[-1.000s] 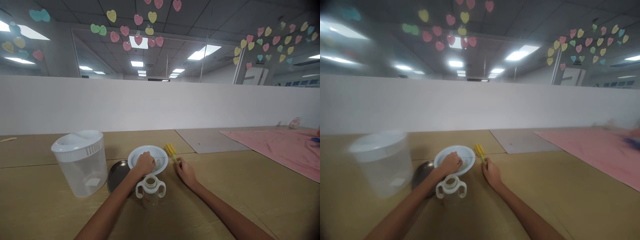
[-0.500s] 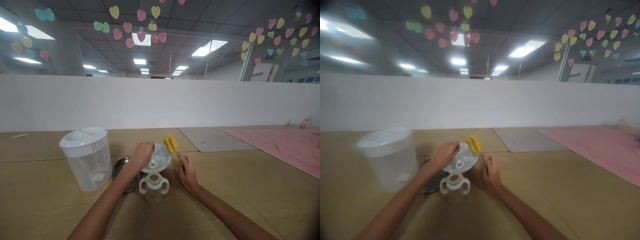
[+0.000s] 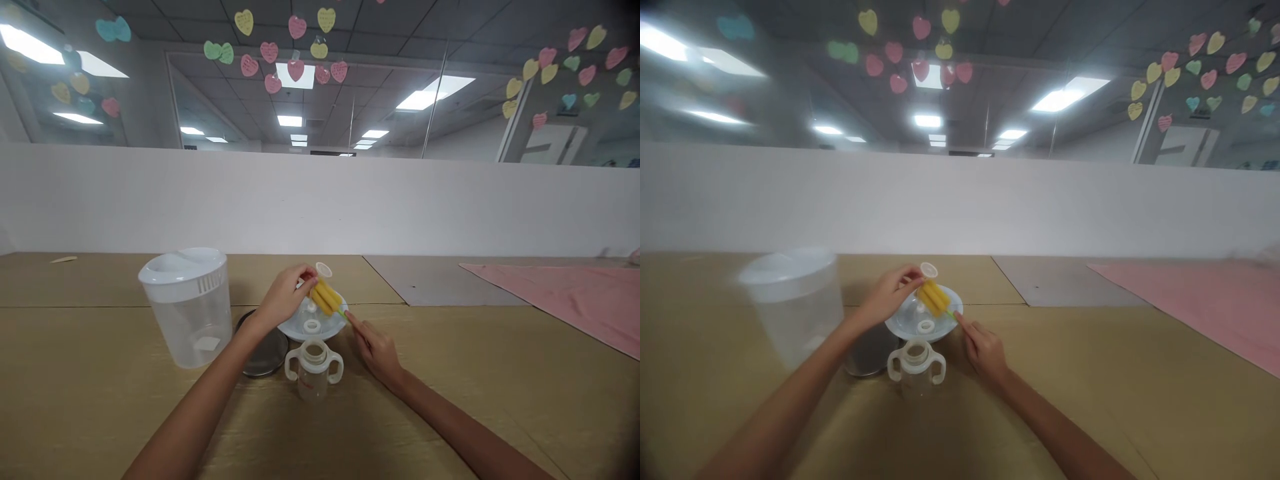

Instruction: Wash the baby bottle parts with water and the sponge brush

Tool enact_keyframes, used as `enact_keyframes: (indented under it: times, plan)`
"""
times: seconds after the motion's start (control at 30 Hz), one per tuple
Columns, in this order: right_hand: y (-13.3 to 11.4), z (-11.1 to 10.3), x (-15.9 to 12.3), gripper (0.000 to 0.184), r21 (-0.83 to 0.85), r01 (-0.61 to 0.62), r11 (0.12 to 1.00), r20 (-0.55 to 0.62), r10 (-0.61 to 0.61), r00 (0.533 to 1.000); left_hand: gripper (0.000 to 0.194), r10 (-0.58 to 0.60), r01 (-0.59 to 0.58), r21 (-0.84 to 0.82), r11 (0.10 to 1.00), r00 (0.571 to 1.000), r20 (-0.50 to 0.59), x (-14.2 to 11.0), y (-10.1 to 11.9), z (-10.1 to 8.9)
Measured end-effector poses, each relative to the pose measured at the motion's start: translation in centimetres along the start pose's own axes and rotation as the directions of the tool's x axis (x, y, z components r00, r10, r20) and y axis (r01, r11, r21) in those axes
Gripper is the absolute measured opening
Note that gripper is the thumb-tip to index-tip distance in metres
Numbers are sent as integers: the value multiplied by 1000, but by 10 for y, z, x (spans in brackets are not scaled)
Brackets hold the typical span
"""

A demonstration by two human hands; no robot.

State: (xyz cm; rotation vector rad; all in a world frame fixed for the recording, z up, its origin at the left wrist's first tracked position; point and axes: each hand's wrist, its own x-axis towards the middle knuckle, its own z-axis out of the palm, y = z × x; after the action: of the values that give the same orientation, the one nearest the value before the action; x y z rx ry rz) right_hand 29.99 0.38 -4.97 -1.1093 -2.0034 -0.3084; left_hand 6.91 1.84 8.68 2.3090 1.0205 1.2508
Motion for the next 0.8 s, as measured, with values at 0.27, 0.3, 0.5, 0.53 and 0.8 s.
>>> enact_keyframes:
  times: [0.27, 0.3, 0.5, 0.53, 0.8]
  plan:
    - [0, 0, 0, 41, -29, 59, 998, -17, -60, 998, 19, -22, 22, -3, 1000, 1000, -18, 0, -3, 1]
    - [0, 1, 0, 41, 10, 24, 1000, -40, -23, 999, 18, -2, 3, 44, 999, 1000, -13, -1, -2, 1]
    - [3, 1, 1, 41, 119, -58, 991, -81, 68, 994, 15, -15, 10, 168, 986, 1000, 26, -2, 0, 3]
    - [3, 1, 1, 41, 110, -42, 993, -62, 49, 997, 14, -45, 41, 127, 991, 999, 26, -2, -1, 2]
    - [6, 3, 1, 39, 159, -28, 987, 26, 25, 999, 18, -205, 198, 226, 954, 979, 4, -1, -4, -27]
